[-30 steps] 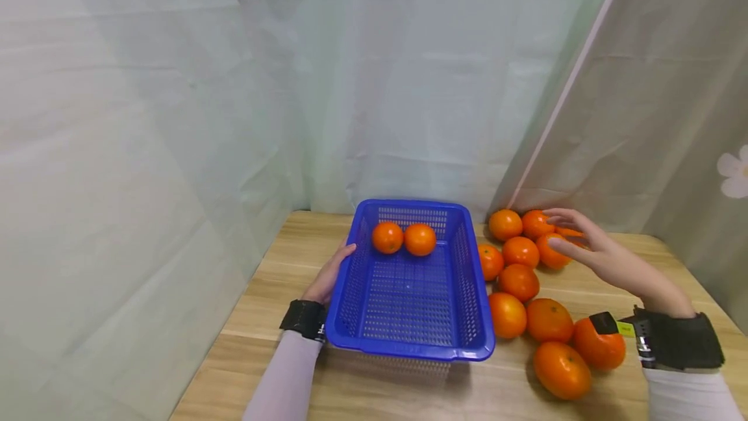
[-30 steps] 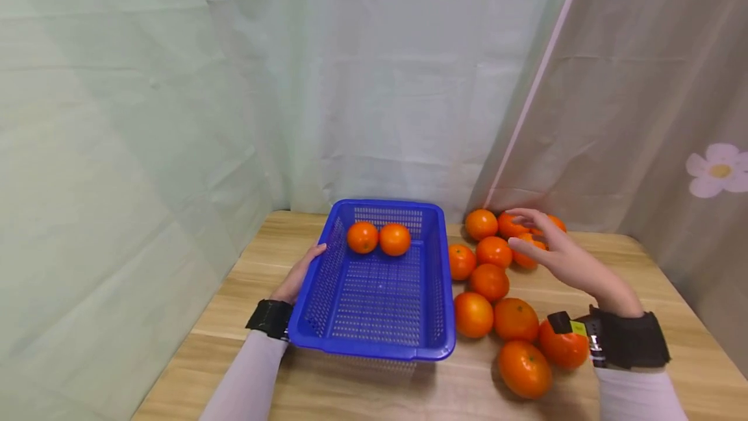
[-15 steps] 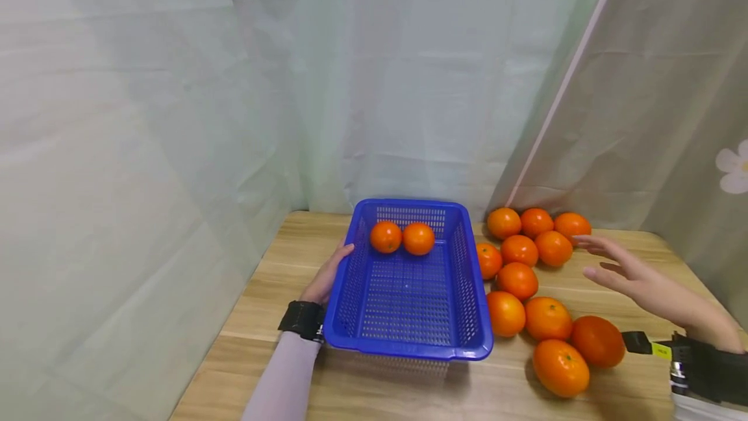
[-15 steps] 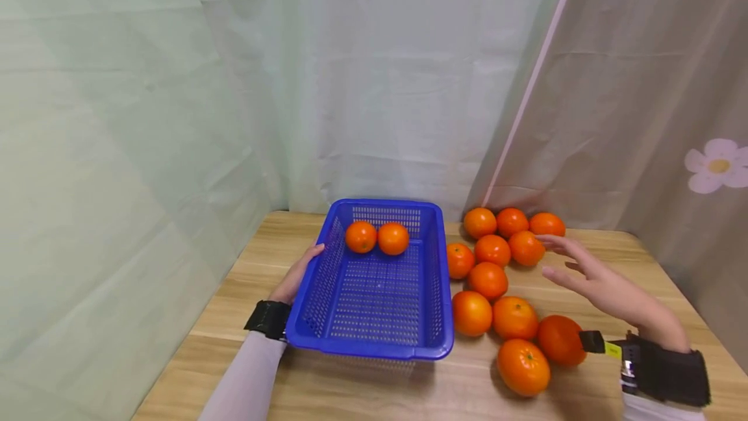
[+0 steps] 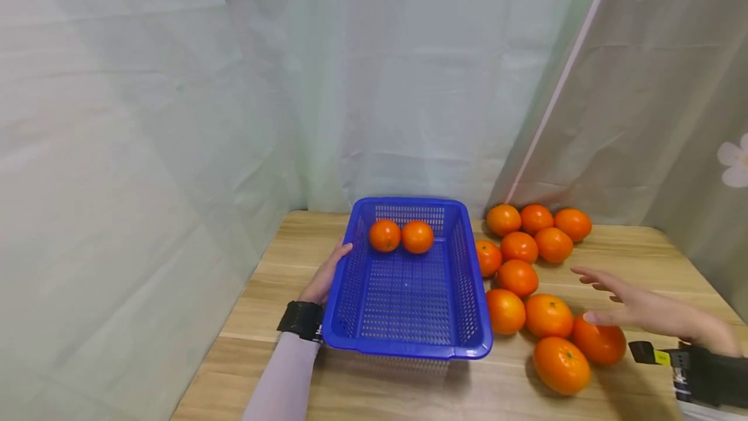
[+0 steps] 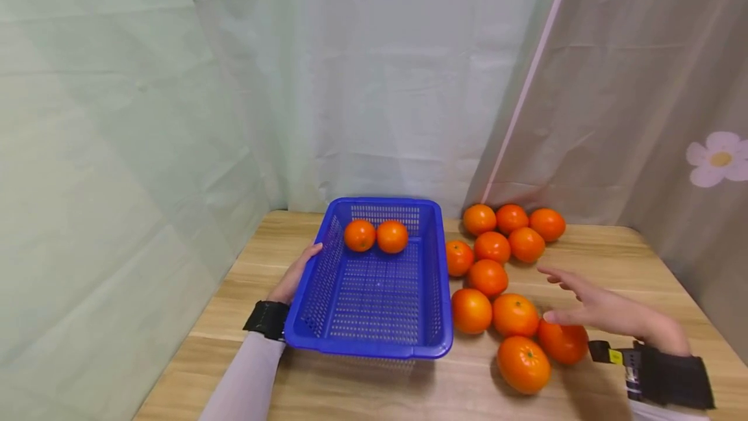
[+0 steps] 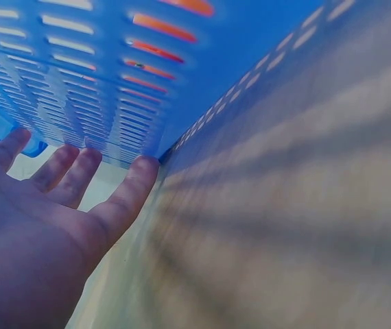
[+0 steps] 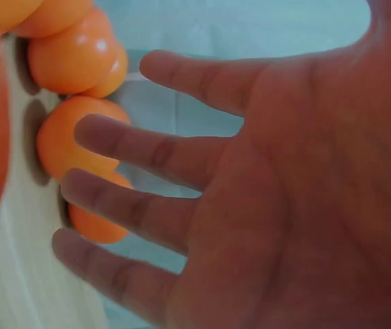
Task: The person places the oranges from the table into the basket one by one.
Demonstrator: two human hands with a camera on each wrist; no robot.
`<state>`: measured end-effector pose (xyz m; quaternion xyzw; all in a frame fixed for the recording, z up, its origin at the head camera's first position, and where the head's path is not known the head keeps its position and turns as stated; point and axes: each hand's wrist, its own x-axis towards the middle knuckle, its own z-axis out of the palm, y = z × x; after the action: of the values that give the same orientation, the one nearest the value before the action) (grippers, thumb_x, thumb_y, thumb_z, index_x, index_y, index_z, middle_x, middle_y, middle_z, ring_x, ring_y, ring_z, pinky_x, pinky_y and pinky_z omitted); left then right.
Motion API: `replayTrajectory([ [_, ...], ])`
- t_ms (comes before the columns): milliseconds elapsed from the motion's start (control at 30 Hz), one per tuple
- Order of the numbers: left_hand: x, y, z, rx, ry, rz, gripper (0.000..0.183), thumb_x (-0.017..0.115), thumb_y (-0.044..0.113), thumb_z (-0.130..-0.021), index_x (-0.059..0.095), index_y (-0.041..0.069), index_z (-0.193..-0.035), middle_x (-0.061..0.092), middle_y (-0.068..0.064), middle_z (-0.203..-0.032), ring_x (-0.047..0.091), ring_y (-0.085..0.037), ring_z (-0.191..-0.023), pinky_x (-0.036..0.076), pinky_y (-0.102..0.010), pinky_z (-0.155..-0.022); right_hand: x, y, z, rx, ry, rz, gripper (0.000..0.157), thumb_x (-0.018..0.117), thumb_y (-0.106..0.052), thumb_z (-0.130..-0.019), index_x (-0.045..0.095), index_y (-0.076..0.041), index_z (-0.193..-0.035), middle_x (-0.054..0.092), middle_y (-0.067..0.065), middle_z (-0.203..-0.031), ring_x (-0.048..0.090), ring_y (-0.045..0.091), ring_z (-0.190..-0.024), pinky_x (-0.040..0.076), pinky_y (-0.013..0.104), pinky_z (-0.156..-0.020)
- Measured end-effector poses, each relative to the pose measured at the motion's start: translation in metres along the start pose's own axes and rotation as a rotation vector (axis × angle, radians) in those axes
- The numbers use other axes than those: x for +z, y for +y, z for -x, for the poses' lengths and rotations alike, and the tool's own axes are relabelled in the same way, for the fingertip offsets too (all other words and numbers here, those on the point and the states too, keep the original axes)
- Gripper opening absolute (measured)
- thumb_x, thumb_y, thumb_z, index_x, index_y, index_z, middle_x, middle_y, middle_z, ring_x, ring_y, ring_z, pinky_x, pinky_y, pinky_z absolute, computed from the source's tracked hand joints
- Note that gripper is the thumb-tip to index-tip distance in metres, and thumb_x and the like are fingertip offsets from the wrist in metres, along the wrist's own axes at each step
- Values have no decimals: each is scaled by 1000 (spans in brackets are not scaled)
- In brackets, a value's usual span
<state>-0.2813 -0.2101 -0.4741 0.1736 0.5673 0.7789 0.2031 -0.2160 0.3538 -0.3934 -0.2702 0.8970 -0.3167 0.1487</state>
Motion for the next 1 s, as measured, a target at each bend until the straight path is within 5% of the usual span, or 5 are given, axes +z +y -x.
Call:
replayTrajectory([
  [300,0,1,-1,12,-17,25,54,21,36,-107,-10,40,-151,-4,-21,-159,10,-47,-140,16,-63,-111,2,16,0,8,-157,-98,72,57,-13,-94,13,2,-149,28,43,-138,33,63,-118,42,67,-80],
  [567,0,2,-1,-2,-6,9,54,22,38,-107,-9,41,-151,-3,-21,-159,12,-48,-139,20,-63,-109,6,24,-2,3,-215,-29,61,61,-16,-93,29,6,-140,46,31,-128,50,28,-109,48,45,-77],
  [1000,-1,0,-2,35,-37,20,55,21,34,-107,-10,36,-152,-5,-21,-159,9,-50,-139,14,-65,-110,12,28,-7,5,-284,-68,52,65,-18,-88,44,-9,-135,49,16,-129,47,6,-108,42,32,-84],
])
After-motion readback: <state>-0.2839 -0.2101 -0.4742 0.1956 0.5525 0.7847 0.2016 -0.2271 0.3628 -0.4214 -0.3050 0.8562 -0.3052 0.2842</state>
